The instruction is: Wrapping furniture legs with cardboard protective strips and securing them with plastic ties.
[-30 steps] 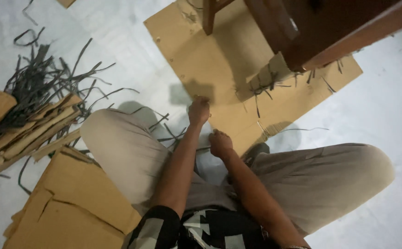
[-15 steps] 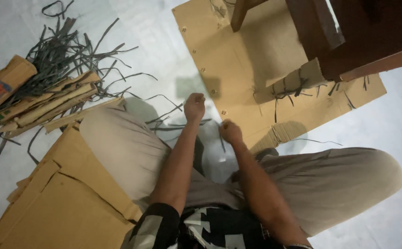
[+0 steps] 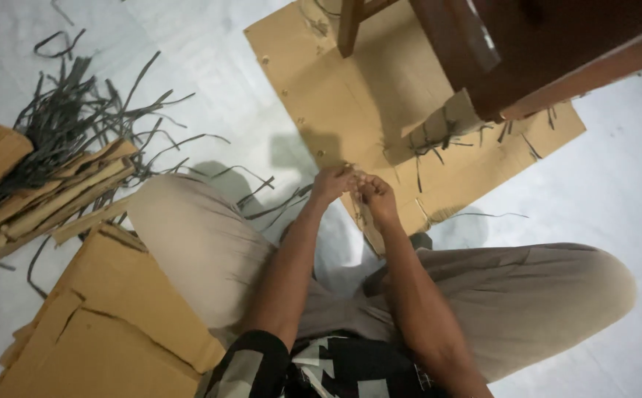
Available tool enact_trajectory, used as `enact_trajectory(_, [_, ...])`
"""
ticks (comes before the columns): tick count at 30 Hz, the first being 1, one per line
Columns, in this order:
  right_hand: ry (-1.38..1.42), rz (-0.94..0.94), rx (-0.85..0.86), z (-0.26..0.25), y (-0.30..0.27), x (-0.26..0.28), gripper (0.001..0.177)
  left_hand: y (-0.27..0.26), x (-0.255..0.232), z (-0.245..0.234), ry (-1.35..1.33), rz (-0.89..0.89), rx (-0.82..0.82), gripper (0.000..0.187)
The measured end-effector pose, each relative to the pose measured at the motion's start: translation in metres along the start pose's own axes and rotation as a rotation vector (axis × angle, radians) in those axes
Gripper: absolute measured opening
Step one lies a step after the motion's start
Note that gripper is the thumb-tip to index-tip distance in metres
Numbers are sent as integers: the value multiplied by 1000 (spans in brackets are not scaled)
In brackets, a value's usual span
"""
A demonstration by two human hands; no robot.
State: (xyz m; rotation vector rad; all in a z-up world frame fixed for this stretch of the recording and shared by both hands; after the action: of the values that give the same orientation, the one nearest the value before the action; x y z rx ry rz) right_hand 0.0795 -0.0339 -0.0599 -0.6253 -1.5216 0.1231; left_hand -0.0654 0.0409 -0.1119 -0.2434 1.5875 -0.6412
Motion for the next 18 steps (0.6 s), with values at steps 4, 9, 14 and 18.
enact_trajectory(4, [-125, 8, 26, -13, -10, -9, 11, 7, -17, 18, -146, 128, 23, 30])
enact_trajectory(9, [-764, 132, -21, -56, 10, -65, 36, 15, -22, 41, -114, 127, -34, 29])
enact_trajectory(14, [-663, 64, -119, -82, 25, -89, 29, 52, 20, 82, -4, 190, 87, 27])
enact_trajectory(18, [-417, 20, -142, -77, 4, -40, 16, 6, -18, 102, 164, 98, 145, 30])
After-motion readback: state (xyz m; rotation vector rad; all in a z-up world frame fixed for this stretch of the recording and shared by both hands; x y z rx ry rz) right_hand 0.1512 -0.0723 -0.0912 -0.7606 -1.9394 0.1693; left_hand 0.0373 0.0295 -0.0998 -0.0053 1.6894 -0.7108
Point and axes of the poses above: each hand's wrist, its own y-axis towards the middle knuckle, its own z-axis out of the palm, x = y × z, the point moved 9 cm from there along y, towards the middle knuckle, and after that the axes turned 14 degrees about -y, right-handed, at the moved point
